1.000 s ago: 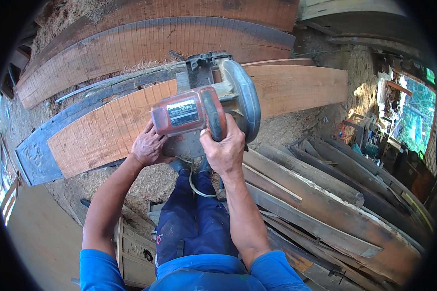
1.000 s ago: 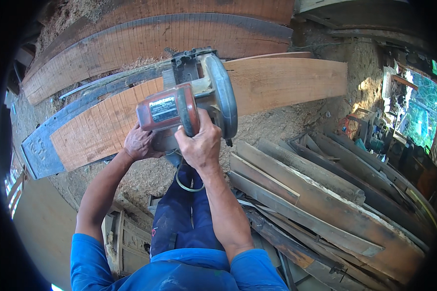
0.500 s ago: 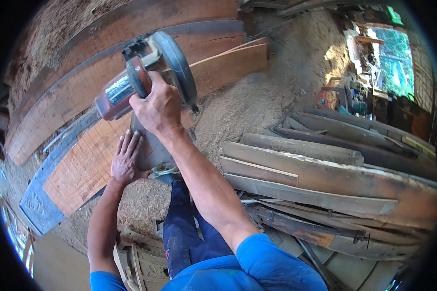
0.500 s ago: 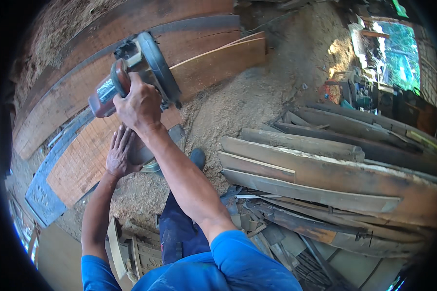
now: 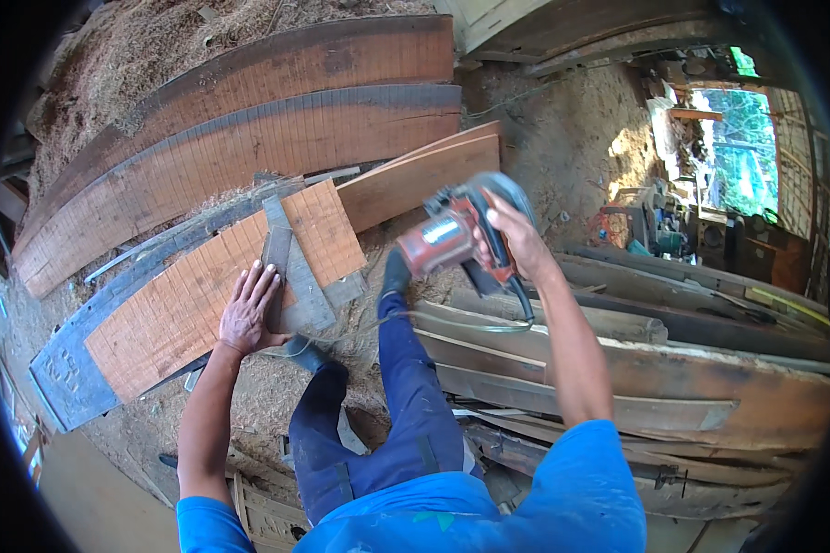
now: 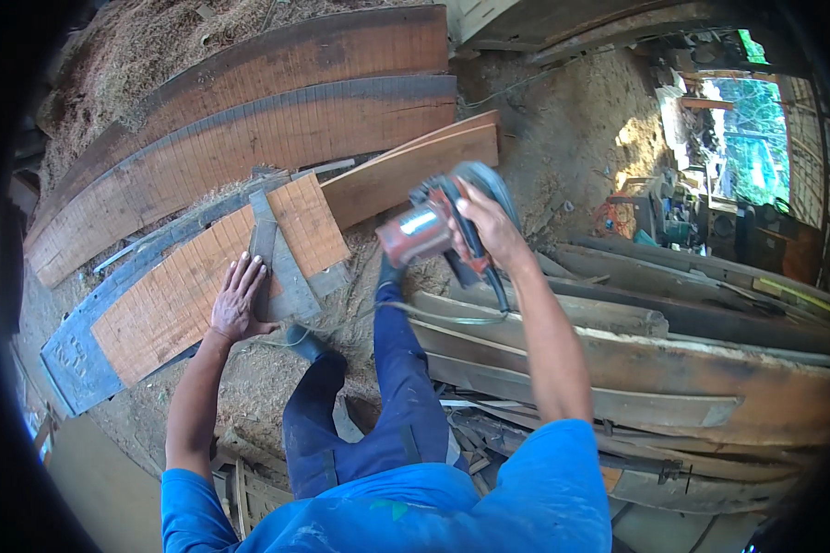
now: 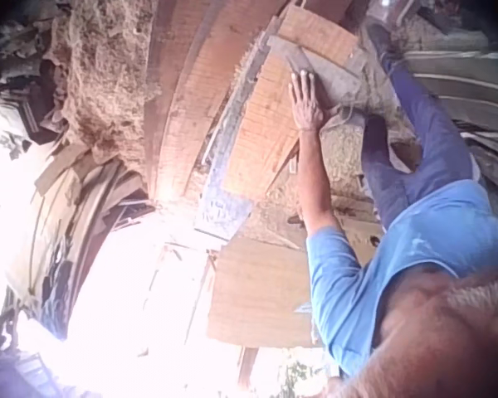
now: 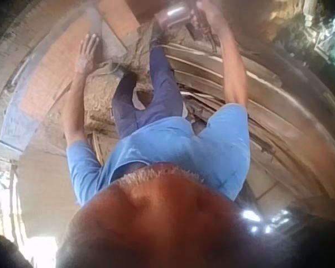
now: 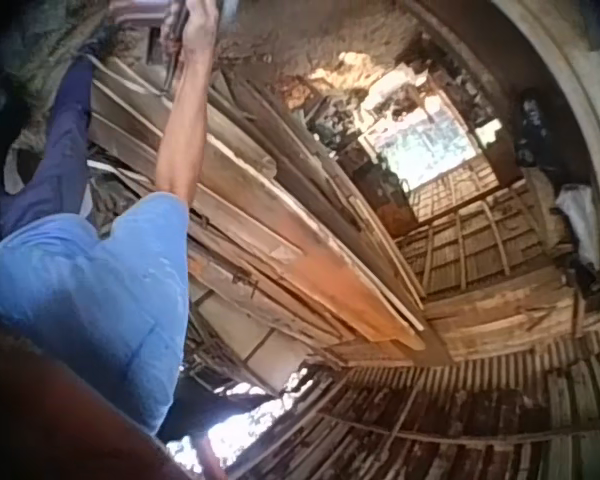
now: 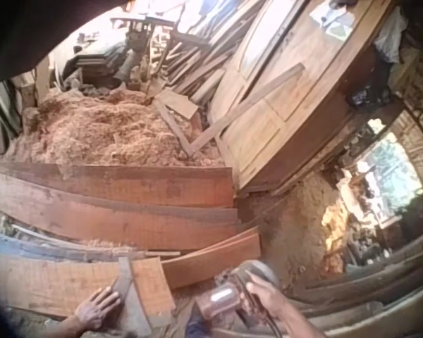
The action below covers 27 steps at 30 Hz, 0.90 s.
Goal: The person measures two curved wooden planks using a tape measure and a pencil to mark cut lines, checks the alignment with a square, and then cuts one of the planks using a circular saw.
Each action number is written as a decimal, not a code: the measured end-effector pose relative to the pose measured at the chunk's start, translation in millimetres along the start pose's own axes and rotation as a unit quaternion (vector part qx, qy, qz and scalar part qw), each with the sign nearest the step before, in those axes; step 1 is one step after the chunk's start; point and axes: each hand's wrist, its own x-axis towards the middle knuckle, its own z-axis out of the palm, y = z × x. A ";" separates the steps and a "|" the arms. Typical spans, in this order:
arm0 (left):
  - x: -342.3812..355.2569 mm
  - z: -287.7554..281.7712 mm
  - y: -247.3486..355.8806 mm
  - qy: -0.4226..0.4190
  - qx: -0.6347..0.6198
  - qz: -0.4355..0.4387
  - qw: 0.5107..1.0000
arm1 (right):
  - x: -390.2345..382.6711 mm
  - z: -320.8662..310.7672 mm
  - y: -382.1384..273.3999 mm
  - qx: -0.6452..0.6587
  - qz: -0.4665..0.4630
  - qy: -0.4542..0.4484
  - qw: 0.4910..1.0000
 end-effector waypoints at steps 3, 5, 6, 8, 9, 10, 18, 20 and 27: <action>11.8 1.2 7.1 -0.020 -0.012 0.004 1.000 | 25.7 -65.1 59.7 -0.119 0.109 0.020 0.987; 2.3 9.0 -0.5 0.014 0.004 -0.017 1.000 | 71.2 -87.4 102.8 -0.284 0.172 -0.008 0.943; 1.3 14.7 0.9 0.060 0.006 -0.019 0.998 | 89.1 -96.7 120.1 -0.396 0.167 -0.017 0.903; 2.0 15.1 17.7 0.106 -0.014 -0.068 0.992 | 120.9 -105.3 150.2 -0.549 0.212 -0.032 0.808; 8.1 17.8 25.8 0.122 -0.018 -0.088 0.988 | 131.5 -119.7 169.5 -0.572 0.212 -0.048 0.791; 15.2 21.9 33.8 0.137 -0.022 -0.108 0.984 | 135.7 -136.7 188.0 -0.565 0.220 -0.059 0.793; 34.1 25.8 100.3 0.213 -0.041 -0.428 0.877 | 231.0 -202.7 260.3 -0.511 0.342 -0.028 0.788; 35.8 18.5 108.9 0.200 -0.011 -0.482 0.853 | 248.5 -192.6 257.3 -0.488 0.378 0.030 0.787; 74.7 12.2 103.8 0.223 -0.003 -0.485 0.846 | 290.1 -267.3 377.8 -0.670 0.284 -0.047 0.684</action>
